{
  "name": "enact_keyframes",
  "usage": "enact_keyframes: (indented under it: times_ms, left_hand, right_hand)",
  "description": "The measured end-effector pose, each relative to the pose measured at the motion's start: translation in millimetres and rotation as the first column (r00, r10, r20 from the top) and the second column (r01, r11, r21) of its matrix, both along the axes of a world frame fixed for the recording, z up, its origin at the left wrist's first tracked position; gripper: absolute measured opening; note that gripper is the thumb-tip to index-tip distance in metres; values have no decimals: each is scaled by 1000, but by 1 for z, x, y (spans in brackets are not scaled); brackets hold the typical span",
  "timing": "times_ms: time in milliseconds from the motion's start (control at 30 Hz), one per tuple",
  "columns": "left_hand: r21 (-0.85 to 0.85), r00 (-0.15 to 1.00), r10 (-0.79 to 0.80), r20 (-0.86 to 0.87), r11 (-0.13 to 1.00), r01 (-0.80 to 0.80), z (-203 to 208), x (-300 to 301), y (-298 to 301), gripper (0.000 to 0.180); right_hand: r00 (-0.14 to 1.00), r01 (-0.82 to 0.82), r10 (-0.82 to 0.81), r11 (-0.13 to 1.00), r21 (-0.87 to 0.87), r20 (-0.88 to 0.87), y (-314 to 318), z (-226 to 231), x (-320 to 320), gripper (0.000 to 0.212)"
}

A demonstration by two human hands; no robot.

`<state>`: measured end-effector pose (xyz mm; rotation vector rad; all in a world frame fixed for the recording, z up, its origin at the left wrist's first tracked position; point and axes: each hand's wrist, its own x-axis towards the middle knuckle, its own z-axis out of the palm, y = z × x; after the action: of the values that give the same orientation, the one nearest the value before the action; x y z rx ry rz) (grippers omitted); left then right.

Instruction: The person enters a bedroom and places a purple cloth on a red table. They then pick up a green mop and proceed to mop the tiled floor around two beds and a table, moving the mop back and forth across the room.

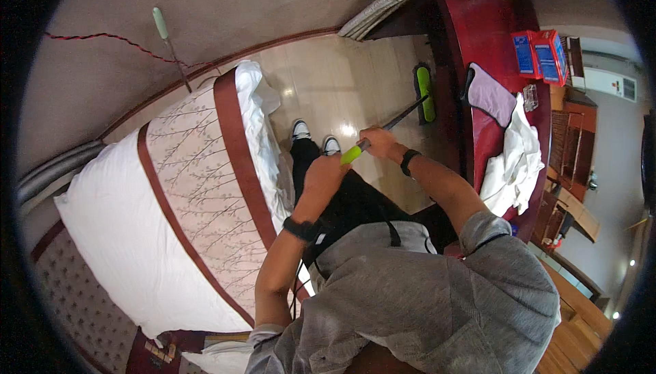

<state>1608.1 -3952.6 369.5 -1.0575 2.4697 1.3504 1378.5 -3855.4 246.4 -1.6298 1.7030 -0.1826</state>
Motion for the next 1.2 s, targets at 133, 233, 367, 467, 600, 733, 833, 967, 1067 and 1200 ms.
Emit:
enact_keyframes:
  times_ms: [133, 233, 367, 467, 600, 733, 833, 967, 1067, 1200]
  left_hand:
    - [-67, 985, 67, 158, 996, -57, 119, 70, 19, 31]
    - [-75, 942, 128, 311, 991, -110, 192, 121, 30, 33]
    - [-113, 937, 102, 334, 991, -68, 236, 141, 33, 32]
    - [-109, 966, 11, 258, 994, 17, 200, 128, 31, 34]
    - [-127, 982, -65, 178, 988, 88, 145, 75, 21, 33]
    - [-47, 994, -94, 55, 994, 96, 47, 41, 29, 32]
    - [63, 993, -84, -88, 994, 90, -20, 7, 52, 32]
    - [59, 999, -24, -40, 998, 26, -56, -11, 80, 34]
    - [33, 998, -7, -57, 999, 9, -53, 17, 76, 36]
    - [50, 997, 42, 63, 998, -45, 5, 107, 43, 38]
  right_hand:
    - [981, -178, 185, 980, -88, 67, -6, 76, 79, 31]
    - [932, -199, 251, 957, -212, 262, -8, 124, 141, 26]
    - [885, -168, 237, 965, -201, 400, -5, 137, 185, 16]
    - [950, -59, 126, 971, -232, 285, 6, 114, 168, 14]
    - [982, 78, -33, 968, -240, 187, 18, 71, 112, 17]
    - [993, 45, -25, 984, -175, 114, 33, 22, 53, 24]
    - [1000, 29, -28, 998, -64, 10, 69, -25, 7, 13]
    - [991, 128, -129, 991, 36, 18, 104, -60, -12, 14]
    - [993, 117, -116, 992, 48, -27, 97, -56, 14, 14]
    - [995, -67, 66, 998, 14, 76, 42, -4, 103, 18]
